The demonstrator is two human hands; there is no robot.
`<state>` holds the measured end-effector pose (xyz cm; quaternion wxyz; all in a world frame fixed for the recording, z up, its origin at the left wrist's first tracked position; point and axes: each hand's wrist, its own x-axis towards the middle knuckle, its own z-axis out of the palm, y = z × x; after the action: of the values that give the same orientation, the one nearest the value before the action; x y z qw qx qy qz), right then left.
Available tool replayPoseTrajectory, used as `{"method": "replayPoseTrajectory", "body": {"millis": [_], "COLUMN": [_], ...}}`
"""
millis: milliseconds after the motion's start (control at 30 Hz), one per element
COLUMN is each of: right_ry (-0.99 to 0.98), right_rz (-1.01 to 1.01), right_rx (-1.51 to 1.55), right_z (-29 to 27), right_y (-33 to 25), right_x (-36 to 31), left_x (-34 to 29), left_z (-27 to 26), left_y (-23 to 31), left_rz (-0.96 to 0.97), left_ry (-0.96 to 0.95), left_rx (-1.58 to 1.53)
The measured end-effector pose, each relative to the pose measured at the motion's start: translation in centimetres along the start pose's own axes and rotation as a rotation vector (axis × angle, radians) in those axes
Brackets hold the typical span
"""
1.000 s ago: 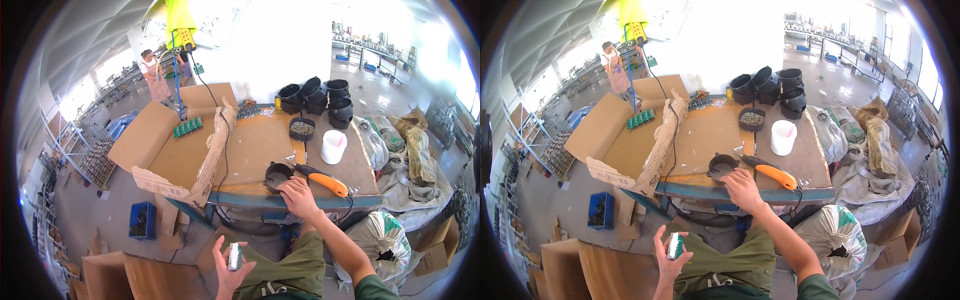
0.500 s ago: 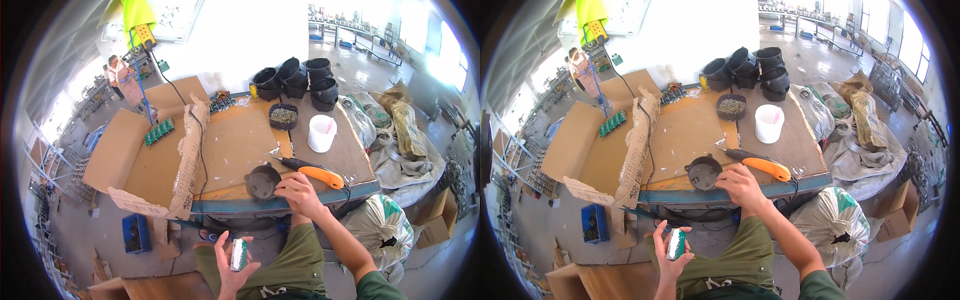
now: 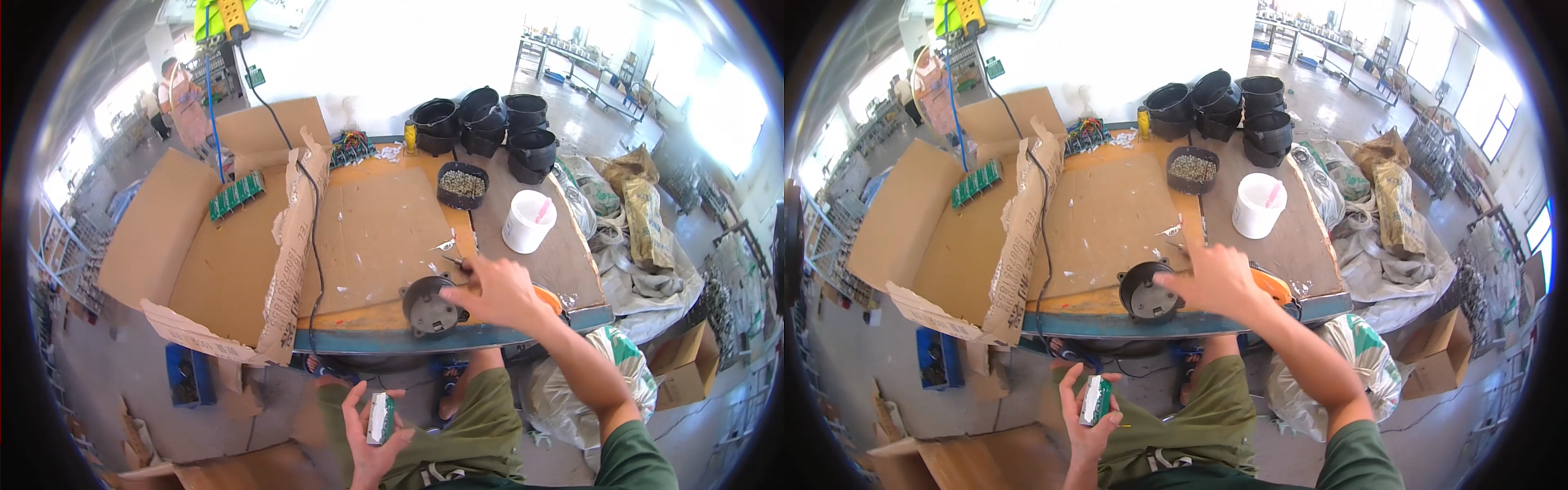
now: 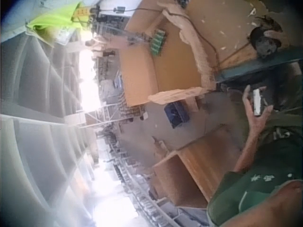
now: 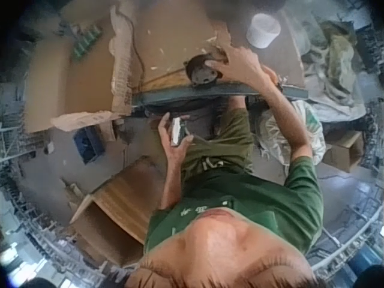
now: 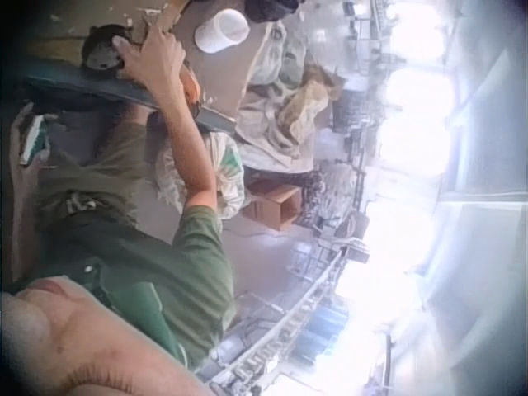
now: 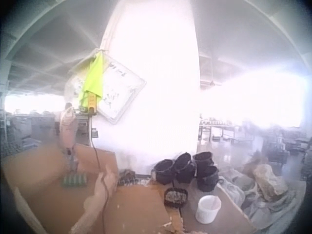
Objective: The person unties a large sack, takes out circuit boards and wires, applies a liquid substance with a small spatula to the boards, and then uses a motorized screwdriver to secure wires inside a circular housing.
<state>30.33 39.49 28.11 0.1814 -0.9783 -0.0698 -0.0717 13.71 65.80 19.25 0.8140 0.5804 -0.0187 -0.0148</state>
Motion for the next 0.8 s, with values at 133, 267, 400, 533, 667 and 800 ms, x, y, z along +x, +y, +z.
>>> {"method": "replayPoseTrajectory", "body": {"millis": [133, 267, 400, 533, 667, 800], "right_ry": [-0.232, -0.056, -0.034, -0.064, 0.219, 0.027], "right_rz": [-0.058, -0.391, -0.718, -0.889, -0.738, -0.091], "right_rx": [-0.091, -0.137, -0.227, 0.017, 0.321, 1.063], "right_z": [1.3, 0.8, 1.8, 2.6, 1.5, 3.0], "right_y": [0.7, -1.1, -1.7, -1.6, -3.7, -3.6], "right_x": [0.0, 2.3, 6.3, 7.9, 4.6, -3.8], "left_x": [0.7, 0.8, 1.4, 2.1, 3.2, 4.5], "left_z": [0.0, -0.4, 0.0, 1.2, 2.1, 2.4], "left_y": [-1.2, -1.1, -0.3, 1.1, 2.0, 3.5], "left_rz": [-0.049, -0.051, -0.047, -0.026, 0.17, 0.356], "left_ry": [-0.036, -0.072, -0.114, -0.158, -0.129, -0.265], "left_rx": [-0.033, -0.047, -0.098, -0.149, -0.07, -0.064]}}
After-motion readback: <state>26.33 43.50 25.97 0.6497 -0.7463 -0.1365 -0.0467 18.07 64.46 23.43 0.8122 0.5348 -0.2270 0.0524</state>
